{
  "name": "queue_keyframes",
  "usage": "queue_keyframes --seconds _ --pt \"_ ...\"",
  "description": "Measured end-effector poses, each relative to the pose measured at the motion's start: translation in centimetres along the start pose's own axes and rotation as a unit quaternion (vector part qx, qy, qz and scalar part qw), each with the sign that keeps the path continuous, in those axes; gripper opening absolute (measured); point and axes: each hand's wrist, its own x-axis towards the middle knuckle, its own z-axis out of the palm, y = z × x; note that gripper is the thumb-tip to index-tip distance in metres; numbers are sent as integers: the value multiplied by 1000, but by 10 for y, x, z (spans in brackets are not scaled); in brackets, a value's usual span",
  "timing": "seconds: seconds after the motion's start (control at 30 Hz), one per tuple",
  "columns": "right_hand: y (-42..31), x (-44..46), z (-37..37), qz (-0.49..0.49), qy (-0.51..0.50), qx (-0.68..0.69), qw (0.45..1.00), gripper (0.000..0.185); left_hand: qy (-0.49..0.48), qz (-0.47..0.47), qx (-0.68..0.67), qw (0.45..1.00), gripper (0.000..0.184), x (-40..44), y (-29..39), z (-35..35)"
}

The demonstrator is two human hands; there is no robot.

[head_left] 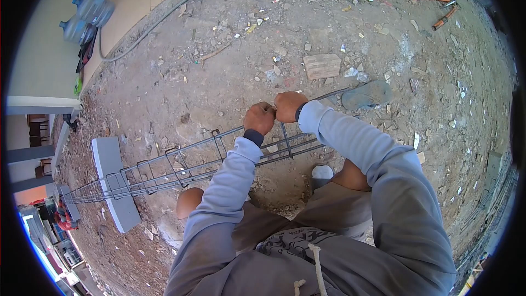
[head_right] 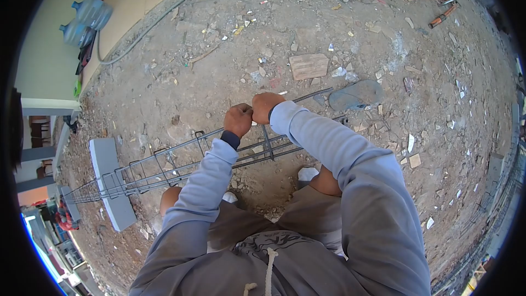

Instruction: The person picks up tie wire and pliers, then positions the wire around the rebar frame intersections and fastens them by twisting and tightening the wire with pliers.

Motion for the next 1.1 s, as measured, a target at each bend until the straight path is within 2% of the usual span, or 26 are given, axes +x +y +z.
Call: queue_keyframes --seconds 0.17,0.27,0.33,0.57,0.77,0.87,0.97,1.07,1.1 --pt "11 5 -4 -76 -14 -48 996 26 -3 56 -102 993 26 -10 -3 -3" --pt "25 11 -17 -138 -12 -48 989 21 11 67 -89 994 29 -17 5 -7" --pt "22 6 -25 -154 -12 -53 987 18 33 85 -31 995 31 -22 12 -10" --pt "25 4 -34 -164 6 -91 982 17 155 114 53 980 25 -26 19 9" --pt "20 2 -43 -142 34 -77 986 19 152 80 7 985 24 -30 17 16" --pt "14 8 -38 -223 103 -123 962 16 133 59 -37 989 33 -33 22 11" --pt "13 20 -33 -259 121 -138 948 13 150 51 -45 986 47 -35 22 15" --pt "18 37 -24 -301 102 -134 938 12 128 30 -62 989 55 -37 24 14" --pt "15 37 -26 -278 77 -125 949 11 126 22 -71 989 53 -39 26 14"
